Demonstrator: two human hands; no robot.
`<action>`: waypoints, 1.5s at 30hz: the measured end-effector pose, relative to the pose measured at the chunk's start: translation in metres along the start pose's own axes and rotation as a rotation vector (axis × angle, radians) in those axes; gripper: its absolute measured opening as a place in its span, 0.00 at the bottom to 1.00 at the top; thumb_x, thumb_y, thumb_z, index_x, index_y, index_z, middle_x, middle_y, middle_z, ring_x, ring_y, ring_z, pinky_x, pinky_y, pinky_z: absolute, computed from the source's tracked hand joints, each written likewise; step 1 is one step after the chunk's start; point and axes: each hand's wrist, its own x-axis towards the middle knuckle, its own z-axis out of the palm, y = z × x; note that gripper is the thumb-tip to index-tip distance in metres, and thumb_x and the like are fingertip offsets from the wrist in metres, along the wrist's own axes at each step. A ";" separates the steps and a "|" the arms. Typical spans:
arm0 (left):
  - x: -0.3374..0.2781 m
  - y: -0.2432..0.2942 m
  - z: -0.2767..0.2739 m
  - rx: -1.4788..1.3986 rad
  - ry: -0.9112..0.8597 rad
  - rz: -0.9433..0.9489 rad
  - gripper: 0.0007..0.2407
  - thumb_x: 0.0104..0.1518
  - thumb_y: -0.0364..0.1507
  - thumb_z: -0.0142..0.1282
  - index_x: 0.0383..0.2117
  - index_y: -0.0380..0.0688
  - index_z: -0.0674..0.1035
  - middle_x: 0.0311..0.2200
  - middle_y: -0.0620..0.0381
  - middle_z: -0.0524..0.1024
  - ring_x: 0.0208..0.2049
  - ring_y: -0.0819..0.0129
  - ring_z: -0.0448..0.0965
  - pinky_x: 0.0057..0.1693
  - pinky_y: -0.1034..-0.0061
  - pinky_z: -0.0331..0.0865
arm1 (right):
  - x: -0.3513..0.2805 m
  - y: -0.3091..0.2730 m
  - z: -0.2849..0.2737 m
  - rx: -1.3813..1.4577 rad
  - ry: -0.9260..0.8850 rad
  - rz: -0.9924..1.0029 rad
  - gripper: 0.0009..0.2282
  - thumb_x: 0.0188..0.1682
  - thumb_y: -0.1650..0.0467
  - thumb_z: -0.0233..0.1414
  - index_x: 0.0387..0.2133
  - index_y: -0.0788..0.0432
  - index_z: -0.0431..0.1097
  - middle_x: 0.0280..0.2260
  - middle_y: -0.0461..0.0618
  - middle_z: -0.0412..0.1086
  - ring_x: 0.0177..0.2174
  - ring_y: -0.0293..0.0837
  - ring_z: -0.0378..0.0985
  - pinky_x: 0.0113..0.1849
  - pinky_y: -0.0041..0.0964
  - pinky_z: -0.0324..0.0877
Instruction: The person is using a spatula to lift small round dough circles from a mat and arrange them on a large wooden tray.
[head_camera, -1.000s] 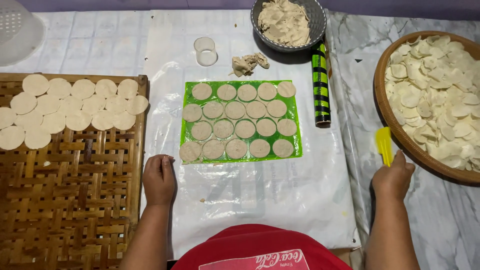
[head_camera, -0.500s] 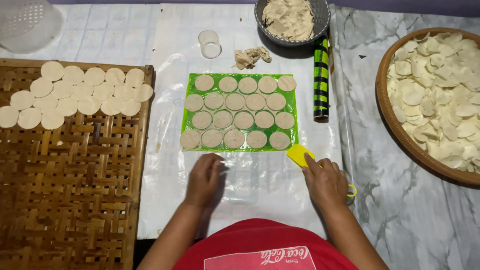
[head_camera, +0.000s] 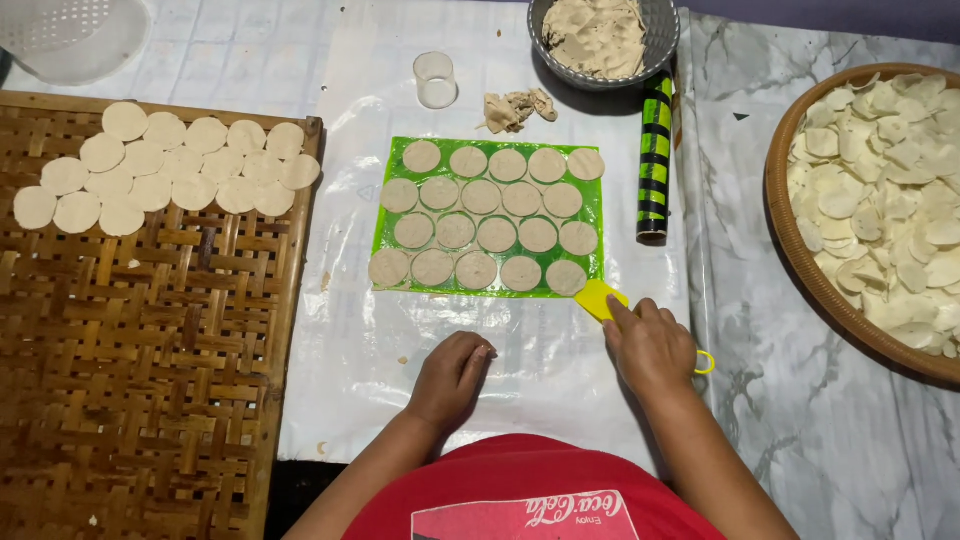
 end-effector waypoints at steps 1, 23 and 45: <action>0.000 0.000 -0.001 0.002 0.003 -0.001 0.08 0.64 0.28 0.49 0.33 0.38 0.79 0.34 0.48 0.78 0.36 0.53 0.79 0.44 0.64 0.73 | -0.001 -0.002 0.000 0.002 0.000 -0.003 0.17 0.45 0.61 0.60 0.49 0.42 0.78 0.29 0.47 0.70 0.29 0.47 0.74 0.31 0.44 0.71; 0.061 -0.054 0.034 -1.162 -0.128 -0.665 0.26 0.68 0.46 0.36 0.52 0.32 0.74 0.43 0.42 0.80 0.44 0.55 0.83 0.52 0.64 0.79 | 0.010 -0.021 0.006 0.640 0.164 -0.169 0.19 0.46 0.69 0.60 0.53 0.46 0.76 0.33 0.47 0.71 0.33 0.45 0.75 0.37 0.40 0.72; 0.052 -0.107 -0.028 -0.674 0.438 -0.314 0.08 0.60 0.22 0.61 0.44 0.38 0.78 0.33 0.60 0.80 0.37 0.79 0.79 0.45 0.84 0.73 | 0.013 -0.156 0.006 0.197 0.021 -0.335 0.20 0.42 0.62 0.61 0.51 0.40 0.76 0.30 0.46 0.73 0.32 0.46 0.78 0.34 0.44 0.74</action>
